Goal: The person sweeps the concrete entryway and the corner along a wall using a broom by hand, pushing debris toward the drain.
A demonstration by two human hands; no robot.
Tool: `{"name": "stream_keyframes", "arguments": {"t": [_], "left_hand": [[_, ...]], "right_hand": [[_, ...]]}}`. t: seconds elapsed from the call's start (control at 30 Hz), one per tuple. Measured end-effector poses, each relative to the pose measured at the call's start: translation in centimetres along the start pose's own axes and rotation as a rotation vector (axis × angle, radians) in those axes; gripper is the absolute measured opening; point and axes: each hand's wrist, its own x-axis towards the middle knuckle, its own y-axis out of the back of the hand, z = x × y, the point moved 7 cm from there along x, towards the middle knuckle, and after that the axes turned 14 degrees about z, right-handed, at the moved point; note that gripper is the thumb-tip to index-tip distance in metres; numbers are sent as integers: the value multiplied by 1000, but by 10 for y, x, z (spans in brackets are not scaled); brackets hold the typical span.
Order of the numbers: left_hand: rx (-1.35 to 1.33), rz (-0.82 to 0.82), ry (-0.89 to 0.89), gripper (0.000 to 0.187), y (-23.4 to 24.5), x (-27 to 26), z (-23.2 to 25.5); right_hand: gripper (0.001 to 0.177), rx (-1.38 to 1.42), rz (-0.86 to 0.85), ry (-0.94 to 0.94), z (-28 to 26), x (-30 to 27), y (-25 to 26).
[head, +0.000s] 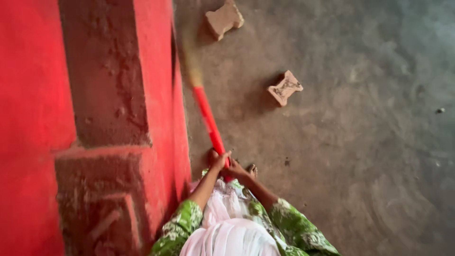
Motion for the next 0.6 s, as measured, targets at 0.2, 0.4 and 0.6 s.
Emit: {"name": "stream_keyframes", "arguments": {"t": [0.2, 0.4, 0.6], "left_hand": [[76, -227, 298, 26, -92, 69, 22], [483, -585, 66, 36, -139, 41, 35], [335, -488, -184, 76, -70, -15, 16]], "right_hand": [[30, 264, 15, -51, -24, 63, 37], [30, 617, 193, 179, -21, 36, 45], [45, -279, 601, 242, 14, -16, 39]]}}
